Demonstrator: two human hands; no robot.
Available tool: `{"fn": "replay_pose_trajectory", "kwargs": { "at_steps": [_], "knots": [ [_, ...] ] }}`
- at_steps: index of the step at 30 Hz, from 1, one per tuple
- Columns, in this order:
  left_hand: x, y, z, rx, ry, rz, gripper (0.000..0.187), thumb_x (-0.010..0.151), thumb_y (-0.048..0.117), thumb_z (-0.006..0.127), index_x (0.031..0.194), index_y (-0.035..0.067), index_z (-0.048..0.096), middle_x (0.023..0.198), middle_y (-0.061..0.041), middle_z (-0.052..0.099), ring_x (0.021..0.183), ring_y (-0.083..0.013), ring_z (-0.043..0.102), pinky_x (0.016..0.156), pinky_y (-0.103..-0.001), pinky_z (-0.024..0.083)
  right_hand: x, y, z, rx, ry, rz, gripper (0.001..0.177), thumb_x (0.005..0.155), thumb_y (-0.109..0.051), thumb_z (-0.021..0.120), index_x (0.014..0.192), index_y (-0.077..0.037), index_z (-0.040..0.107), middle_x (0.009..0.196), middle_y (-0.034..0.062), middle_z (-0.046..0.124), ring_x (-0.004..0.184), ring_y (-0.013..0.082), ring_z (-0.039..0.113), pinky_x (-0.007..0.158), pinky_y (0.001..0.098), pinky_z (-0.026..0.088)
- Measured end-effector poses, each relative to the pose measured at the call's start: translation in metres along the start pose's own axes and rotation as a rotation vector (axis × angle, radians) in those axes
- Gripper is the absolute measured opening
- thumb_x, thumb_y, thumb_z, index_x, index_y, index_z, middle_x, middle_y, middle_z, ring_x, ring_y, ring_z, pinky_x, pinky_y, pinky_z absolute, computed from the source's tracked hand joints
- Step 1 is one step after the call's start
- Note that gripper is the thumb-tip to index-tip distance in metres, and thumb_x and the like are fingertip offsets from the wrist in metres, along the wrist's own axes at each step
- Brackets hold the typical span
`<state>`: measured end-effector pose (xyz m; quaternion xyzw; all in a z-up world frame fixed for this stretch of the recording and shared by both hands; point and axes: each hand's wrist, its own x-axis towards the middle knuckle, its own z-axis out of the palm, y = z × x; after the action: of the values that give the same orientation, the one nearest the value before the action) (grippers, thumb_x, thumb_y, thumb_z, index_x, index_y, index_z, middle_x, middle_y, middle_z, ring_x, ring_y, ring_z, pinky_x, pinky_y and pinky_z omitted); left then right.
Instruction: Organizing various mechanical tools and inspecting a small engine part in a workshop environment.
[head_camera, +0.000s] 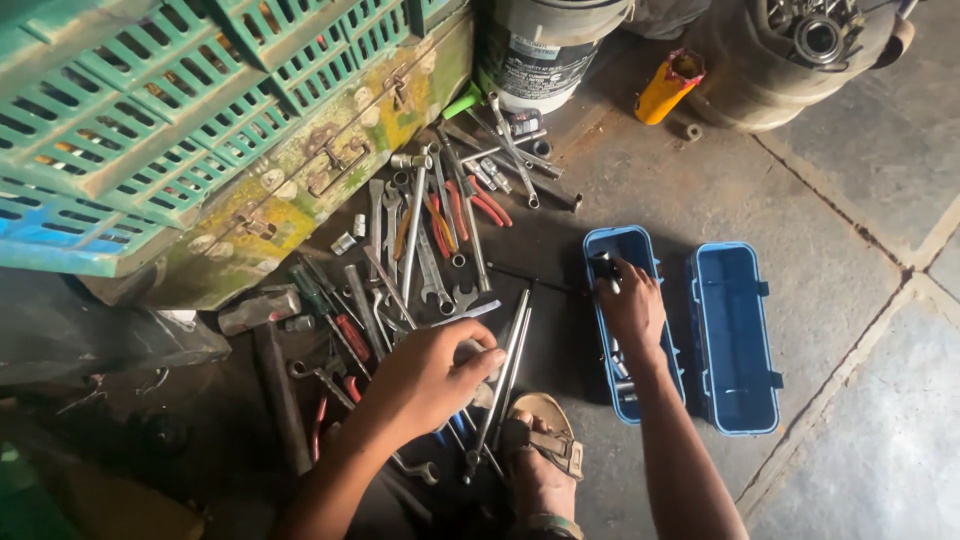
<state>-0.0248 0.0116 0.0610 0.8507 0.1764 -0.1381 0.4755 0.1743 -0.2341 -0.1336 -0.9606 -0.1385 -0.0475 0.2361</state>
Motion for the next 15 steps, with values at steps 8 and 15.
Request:
{"fn": "replay_pose_trajectory", "kwargs": {
  "at_steps": [8, 15],
  "knots": [
    [-0.005, 0.006, -0.009, 0.02, -0.022, -0.104, 0.034, 0.088, 0.046, 0.066, 0.104, 0.017, 0.071, 0.073, -0.009, 0.072, 0.065, -0.0219, 0.071, 0.064, -0.038, 0.052, 0.019, -0.003, -0.048, -0.112, 0.099, -0.366, 0.043, 0.091, -0.009, 0.071, 0.134, -0.012, 0.068, 0.121, 0.0107, 0.067, 0.112, 0.0368, 0.062, 0.088, 0.0474, 0.056],
    [0.003, -0.001, 0.001, 0.001, -0.022, -0.012, 0.036, 0.089, 0.047, 0.065, 0.105, 0.016, 0.071, 0.07, -0.01, 0.072, 0.065, -0.0226, 0.071, 0.065, -0.038, 0.052, 0.04, -0.004, -0.035, -0.392, -0.06, -0.407, 0.059, 0.063, 0.002, 0.064, 0.119, -0.014, 0.072, 0.124, 0.0052, 0.069, 0.109, 0.0349, 0.063, 0.084, 0.0429, 0.057]
  ]
}}
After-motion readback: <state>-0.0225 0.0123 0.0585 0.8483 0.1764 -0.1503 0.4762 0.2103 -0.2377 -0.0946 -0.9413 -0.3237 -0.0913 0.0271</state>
